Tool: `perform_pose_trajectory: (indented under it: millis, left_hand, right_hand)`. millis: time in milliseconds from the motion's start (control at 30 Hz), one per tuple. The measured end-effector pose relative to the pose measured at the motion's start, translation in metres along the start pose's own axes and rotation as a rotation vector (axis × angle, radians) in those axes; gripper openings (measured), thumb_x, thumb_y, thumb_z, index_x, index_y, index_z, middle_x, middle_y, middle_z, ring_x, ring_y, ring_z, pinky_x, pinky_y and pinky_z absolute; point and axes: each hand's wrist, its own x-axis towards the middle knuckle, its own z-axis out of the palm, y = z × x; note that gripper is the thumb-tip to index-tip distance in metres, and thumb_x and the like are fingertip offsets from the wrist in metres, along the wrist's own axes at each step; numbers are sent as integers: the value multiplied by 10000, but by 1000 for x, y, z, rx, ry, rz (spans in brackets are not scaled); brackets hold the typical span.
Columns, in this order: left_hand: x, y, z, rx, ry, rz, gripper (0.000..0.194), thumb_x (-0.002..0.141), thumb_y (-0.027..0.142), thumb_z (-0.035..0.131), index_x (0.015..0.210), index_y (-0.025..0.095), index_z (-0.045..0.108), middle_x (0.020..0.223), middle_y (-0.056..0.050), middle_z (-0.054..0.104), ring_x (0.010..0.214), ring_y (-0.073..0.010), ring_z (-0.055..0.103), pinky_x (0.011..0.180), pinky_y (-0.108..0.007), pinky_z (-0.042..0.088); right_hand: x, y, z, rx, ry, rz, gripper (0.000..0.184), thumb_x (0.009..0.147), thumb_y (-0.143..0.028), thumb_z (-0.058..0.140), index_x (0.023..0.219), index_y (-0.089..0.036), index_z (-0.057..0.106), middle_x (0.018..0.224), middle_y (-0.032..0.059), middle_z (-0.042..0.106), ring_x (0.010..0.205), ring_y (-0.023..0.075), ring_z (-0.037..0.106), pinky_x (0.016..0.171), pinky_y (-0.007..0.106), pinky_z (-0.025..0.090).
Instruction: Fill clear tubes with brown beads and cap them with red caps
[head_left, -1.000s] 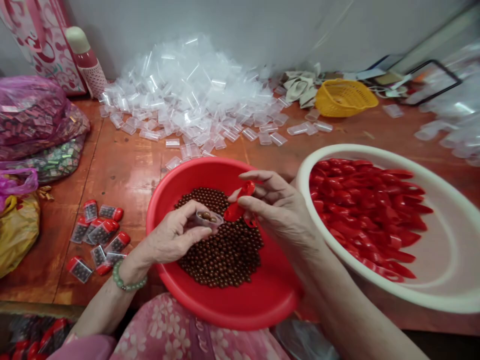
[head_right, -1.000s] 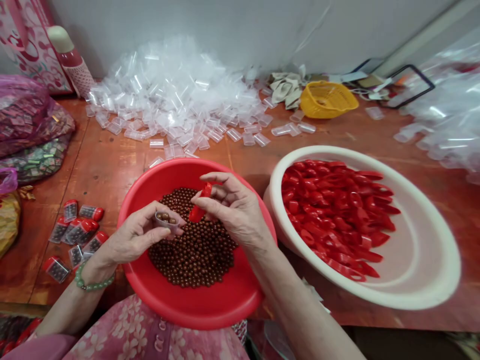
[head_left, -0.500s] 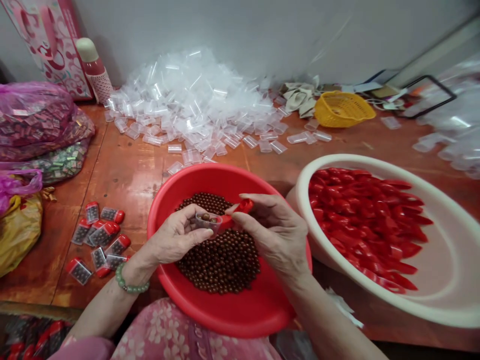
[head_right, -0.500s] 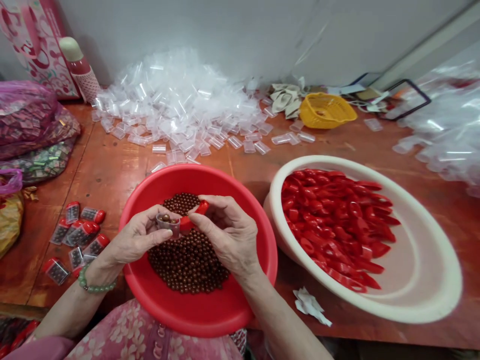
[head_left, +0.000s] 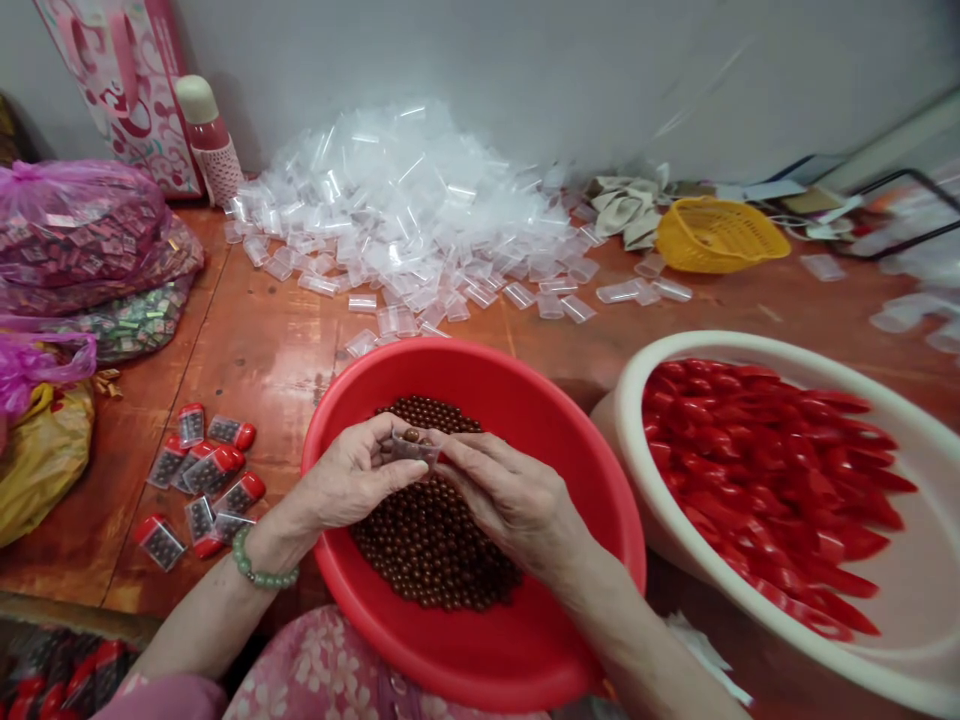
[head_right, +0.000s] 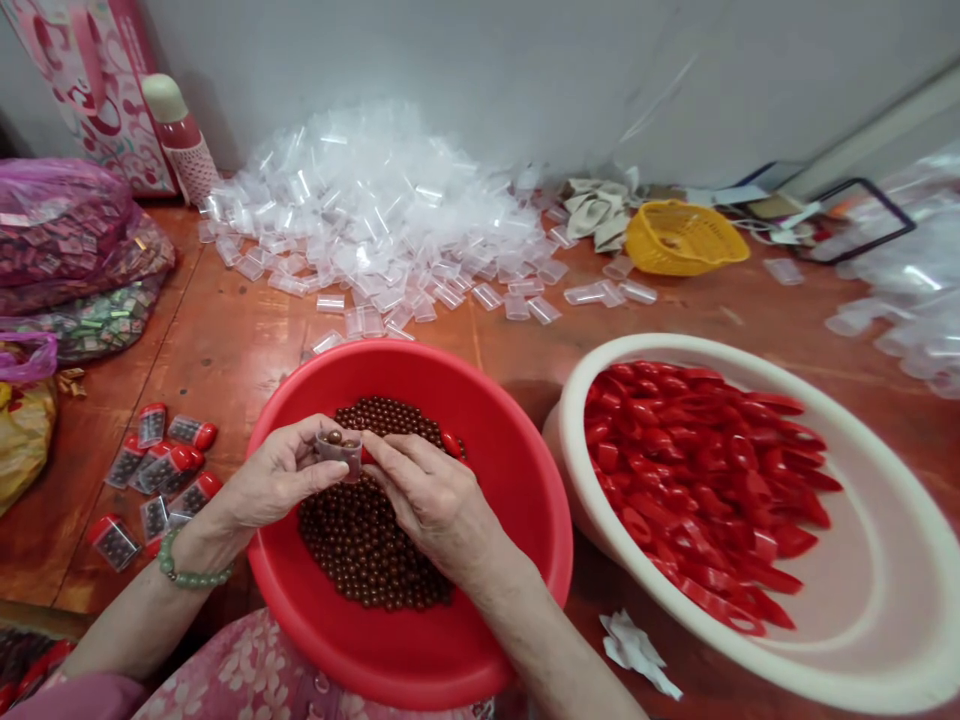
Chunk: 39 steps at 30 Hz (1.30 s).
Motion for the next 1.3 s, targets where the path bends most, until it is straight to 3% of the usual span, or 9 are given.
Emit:
perform_pose_trajectory:
  millis: [133,267,367,500,667,800,1033,1200,1300]
  left_hand:
    - [0,-1,1,19,12,-10,261,771,266,717,961,144,587,927,-28,630,850,-105,584,849,-264,451]
    - [-3,-1,2,2,-23,-70,273,782,290,708,976,144,583,948,-43,647,882,-117,604,873,-284,449]
    - [-5,-1,1,-15,-56,-115,285,778,318,714,957,143,577,897,-35,644,845,-118,612,834,-284,466]
    - [-5,-4,0,-17,-94,-78,314,761,339,727,963,148,580,873,-17,620,815,-108,584,816,-281,469]
    - [-4,-6,-2,64,-113,-30,230,786,300,690,887,143,555,843,-1,576,781,-93,546,790,-268,456]
    - [-4,-7,-3,58,-90,-56,225,792,295,682,888,138,550,818,-4,584,749,-93,562,773,-275,459]
    - [-2,-4,-4,-73,-48,-118,313,761,335,723,938,139,555,873,-43,643,804,-112,622,780,-276,479]
    - [-1,-4,-3,-72,-28,-108,307,727,292,750,920,142,565,898,-33,638,832,-118,612,836,-294,469]
    - [-1,-6,-3,-39,-26,-56,259,740,254,729,921,150,576,885,-11,611,835,-114,585,880,-309,448]
  right_hand:
    - [3,2,-1,116,-52,143,283,920,-183,504,1170,-226,631,944,79,668,856,173,651,766,312,554]
    - [14,-1,-18,276,28,267,285,925,-213,503,1177,-262,628,824,25,623,764,148,629,711,292,535]
    - [23,-7,-28,336,-5,226,314,910,-212,530,1202,-282,623,803,14,621,723,142,621,673,290,527]
    - [30,-14,-29,303,-54,149,274,891,-202,577,1151,-267,635,960,43,667,862,164,637,760,311,523]
    - [31,-16,-25,265,-118,90,213,896,-186,578,1092,-240,642,944,45,673,859,155,634,769,298,517]
    - [25,-14,-33,221,-121,104,226,888,-176,584,1093,-241,652,924,50,669,843,160,640,740,296,527]
    - [8,-2,-45,241,-9,226,254,854,-187,638,1083,-289,680,919,14,691,805,145,646,716,276,537]
    - [21,-13,-27,357,175,310,202,855,-196,638,1035,-266,699,933,4,715,842,135,670,779,276,547]
    - [28,-23,-12,384,186,297,190,860,-204,631,1033,-247,696,955,18,717,879,144,670,803,296,547]
